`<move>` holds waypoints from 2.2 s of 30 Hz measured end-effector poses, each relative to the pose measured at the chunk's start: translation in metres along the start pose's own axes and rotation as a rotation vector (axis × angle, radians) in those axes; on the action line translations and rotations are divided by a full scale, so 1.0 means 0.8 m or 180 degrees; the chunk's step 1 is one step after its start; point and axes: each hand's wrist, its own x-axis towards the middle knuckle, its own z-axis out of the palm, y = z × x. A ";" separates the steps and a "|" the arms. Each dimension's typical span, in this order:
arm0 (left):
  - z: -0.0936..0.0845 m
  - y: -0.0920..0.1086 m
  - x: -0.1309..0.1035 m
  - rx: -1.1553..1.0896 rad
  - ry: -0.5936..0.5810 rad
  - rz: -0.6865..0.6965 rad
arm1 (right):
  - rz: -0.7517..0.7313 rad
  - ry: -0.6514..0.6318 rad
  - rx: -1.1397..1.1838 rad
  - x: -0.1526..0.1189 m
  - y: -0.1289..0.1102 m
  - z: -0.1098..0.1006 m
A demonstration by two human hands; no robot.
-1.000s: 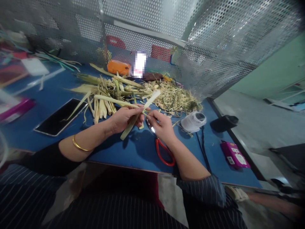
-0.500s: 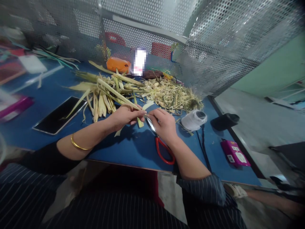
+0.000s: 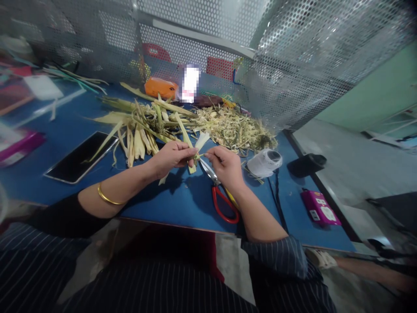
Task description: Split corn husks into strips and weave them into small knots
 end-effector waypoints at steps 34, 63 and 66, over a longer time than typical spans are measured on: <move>0.018 -0.012 -0.006 0.0610 0.0010 0.0108 | 0.1495 -0.0173 0.2564 -0.002 -0.020 0.019; 0.025 -0.009 -0.010 0.0843 -0.0023 0.0208 | 0.1874 0.0167 0.3003 -0.005 -0.011 0.031; 0.025 -0.010 -0.011 0.0955 -0.0004 0.0232 | 0.1997 0.0501 0.2892 -0.006 -0.011 0.035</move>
